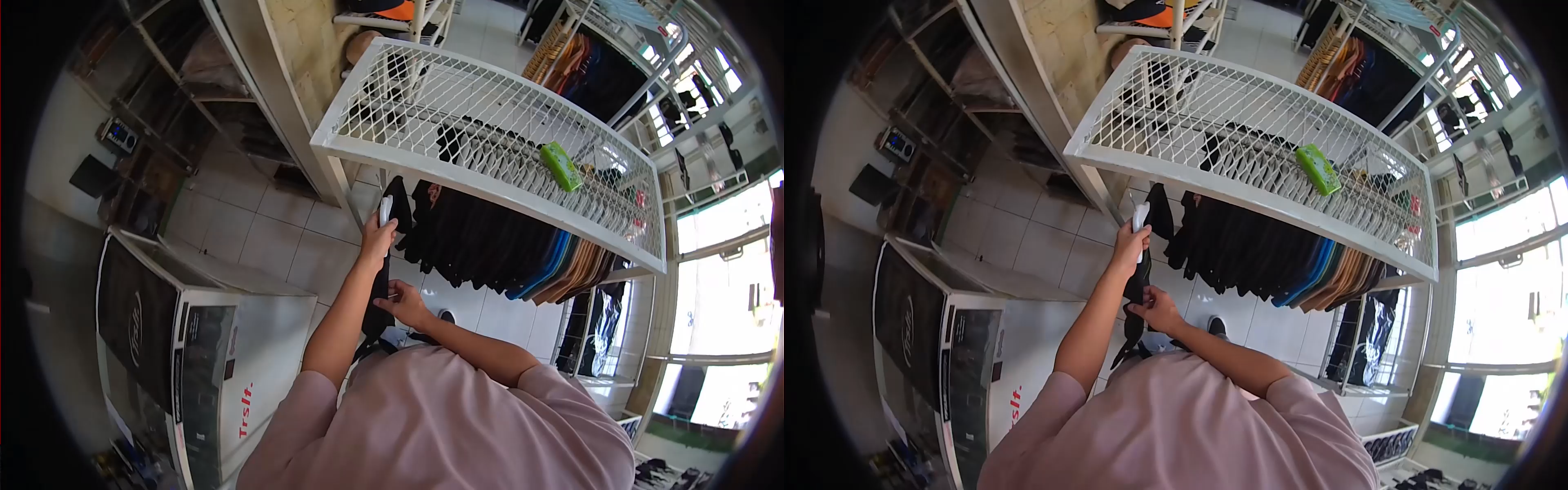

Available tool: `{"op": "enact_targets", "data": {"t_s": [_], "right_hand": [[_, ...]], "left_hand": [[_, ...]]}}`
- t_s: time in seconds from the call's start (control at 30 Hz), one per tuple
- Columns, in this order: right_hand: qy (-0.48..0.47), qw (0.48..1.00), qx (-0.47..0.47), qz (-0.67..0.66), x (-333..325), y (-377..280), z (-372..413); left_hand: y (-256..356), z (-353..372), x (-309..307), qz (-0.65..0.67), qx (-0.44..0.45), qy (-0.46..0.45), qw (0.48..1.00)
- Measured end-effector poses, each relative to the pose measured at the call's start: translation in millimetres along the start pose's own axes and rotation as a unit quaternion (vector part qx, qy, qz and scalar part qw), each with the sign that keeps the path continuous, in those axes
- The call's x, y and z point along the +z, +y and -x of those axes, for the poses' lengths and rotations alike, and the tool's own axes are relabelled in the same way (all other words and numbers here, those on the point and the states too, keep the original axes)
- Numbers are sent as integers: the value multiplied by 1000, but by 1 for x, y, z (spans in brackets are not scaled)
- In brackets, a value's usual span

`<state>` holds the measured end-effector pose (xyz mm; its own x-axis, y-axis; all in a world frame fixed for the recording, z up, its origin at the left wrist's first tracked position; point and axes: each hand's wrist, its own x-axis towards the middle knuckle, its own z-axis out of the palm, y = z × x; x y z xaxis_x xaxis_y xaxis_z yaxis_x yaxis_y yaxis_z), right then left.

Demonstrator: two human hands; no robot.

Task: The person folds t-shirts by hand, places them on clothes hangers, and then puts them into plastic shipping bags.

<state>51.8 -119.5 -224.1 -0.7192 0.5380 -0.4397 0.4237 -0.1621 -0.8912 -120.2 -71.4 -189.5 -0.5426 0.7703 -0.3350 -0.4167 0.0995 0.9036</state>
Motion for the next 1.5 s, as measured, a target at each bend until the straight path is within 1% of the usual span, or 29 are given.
{"op": "enact_targets", "data": {"t_s": [0.03,0.07,0.17,0.2,0.27,0.3,0.33,0.37,0.4,0.43,0.47,0.5,0.53,0.63,0.67,0.73,0.83,0.93,0.97,1.03,1.07,1.13,1.17,1.23,1.27,1.3,1.37,1.5], "right_hand": [[20,999,5,-28,2,12,-12],[39,999,2,-30,3,23,-24],[85,995,-6,-53,4,46,-62],[96,993,-8,-71,0,48,-74],[115,989,-19,-88,-13,51,-96],[126,990,-20,-68,-21,42,-103],[137,989,-21,-47,-30,30,-108],[148,988,-23,-26,-38,17,-113],[163,984,-53,-50,-44,23,-129],[161,983,-59,-69,-51,13,-133],[159,981,-67,-88,-60,2,-138],[158,979,-74,-107,-67,-7,-142],[187,977,-67,-83,-72,-8,-152],[218,970,-98,-53,-85,-19,-167],[217,971,-84,-51,-89,-22,-167],[213,974,-54,-49,-92,-58,-149],[185,978,-43,-81,-100,-35,-170],[210,970,-68,-103,-97,-19,-181],[215,975,-54,-29,-97,-15,-179],[219,968,-21,121,-95,-49,-148],[242,961,-50,128,-92,-52,-136],[284,942,-107,144,-87,-48,-113],[354,906,-128,193,-87,-44,-103],[484,810,-168,285,-89,-32,-86],[499,808,-137,281,-93,-28,-79],[497,813,-133,272,-98,-20,-77],[492,824,-125,253,-104,-7,-73],[435,849,-131,271,-113,-5,-64]], "left_hand": [[-5,-10,0,3,8,3,1000],[-18,-26,-6,-26,20,-24,999],[-20,-35,-1,-163,95,4,982],[-12,-34,-7,-142,62,-69,986],[-22,-37,-14,-157,57,-67,984],[-30,-40,-19,-165,56,-66,982],[-36,-39,-25,-206,95,-57,972],[-41,-41,-30,-226,104,-55,967],[-40,-38,-33,-246,112,-52,961],[-43,-37,-36,-265,118,-49,956],[-46,-38,-37,-267,136,-45,953],[-45,-38,-38,-259,128,-49,956],[-43,-39,-37,-252,120,-56,959],[-51,-49,-35,-219,105,-69,968],[-56,-53,-35,-206,101,-70,971],[-52,-53,-30,-193,98,-79,973],[-53,-60,-25,-197,104,-82,972],[-55,-75,-20,-233,101,-79,964],[-55,-79,-18,-248,96,-77,961],[-63,-95,-12,-246,149,-77,955],[-66,-102,-9,-245,175,-77,951],[-64,-105,-6,-219,143,-110,959],[-63,-105,-4,-205,127,-126,962],[-77,-111,2,-210,142,-113,961],[-84,-113,5,-203,145,-113,962],[-84,-112,11,-196,148,-113,963],[-85,-108,24,-229,160,-139,950],[-79,-92,54,-277,201,-184,921]]}}
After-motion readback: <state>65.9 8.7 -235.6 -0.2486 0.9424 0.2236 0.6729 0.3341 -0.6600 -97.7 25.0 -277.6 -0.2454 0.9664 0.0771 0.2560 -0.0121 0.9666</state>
